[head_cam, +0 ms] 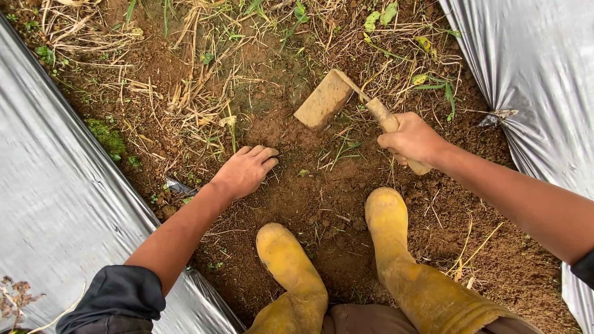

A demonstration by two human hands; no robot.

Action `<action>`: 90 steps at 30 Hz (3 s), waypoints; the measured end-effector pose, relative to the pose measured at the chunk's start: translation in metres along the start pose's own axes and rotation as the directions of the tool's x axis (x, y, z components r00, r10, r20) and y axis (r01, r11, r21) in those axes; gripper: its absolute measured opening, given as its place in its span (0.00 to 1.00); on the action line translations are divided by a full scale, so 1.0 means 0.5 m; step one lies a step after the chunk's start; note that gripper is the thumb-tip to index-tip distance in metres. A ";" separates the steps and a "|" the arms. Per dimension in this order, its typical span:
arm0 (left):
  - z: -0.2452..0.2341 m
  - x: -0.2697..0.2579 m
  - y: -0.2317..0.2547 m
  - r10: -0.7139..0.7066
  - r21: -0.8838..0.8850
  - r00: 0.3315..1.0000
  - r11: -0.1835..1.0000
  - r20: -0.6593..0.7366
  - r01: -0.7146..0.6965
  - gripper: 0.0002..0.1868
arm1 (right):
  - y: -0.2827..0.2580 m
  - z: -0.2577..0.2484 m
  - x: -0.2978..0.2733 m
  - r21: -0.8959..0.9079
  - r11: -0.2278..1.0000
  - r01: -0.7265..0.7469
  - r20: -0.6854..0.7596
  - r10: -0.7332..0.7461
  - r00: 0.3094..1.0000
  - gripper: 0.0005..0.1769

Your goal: The person uses a hand hoe to loosen soil and remove weeds along a narrow strip between two plastic-covered garden beds. They repeatedly strike the ground and pull away uprooted weeds by hand.

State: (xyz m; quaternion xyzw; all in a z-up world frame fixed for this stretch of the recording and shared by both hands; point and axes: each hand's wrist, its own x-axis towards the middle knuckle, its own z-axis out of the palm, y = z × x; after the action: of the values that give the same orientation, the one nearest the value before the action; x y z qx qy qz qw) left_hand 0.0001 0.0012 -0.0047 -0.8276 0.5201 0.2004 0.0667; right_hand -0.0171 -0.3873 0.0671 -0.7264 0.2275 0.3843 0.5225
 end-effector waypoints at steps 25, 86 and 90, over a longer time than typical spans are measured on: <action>0.031 0.029 -0.016 0.074 -0.151 0.983 0.987 0.169 -0.048 0.32 | -0.118 -0.083 -0.132 -0.118 0.933 0.340 -0.262 -0.359 0.896 0.15; -0.024 0.176 0.055 0.186 -0.243 0.959 0.961 0.213 -0.132 0.35 | -0.088 -0.156 -0.147 -0.552 0.810 0.199 -0.356 -0.444 0.822 0.13; -0.024 0.161 0.057 0.215 -0.273 0.963 0.948 0.161 -0.166 0.38 | -0.099 -0.131 -0.104 -0.475 0.858 0.197 -0.366 -0.397 0.842 0.14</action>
State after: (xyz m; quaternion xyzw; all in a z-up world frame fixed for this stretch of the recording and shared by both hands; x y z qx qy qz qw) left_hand 0.0086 -0.0828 -0.0231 -0.7522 0.5587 0.3492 -0.0119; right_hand 0.0088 -0.4347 0.1478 -0.9168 0.1364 0.1565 0.3411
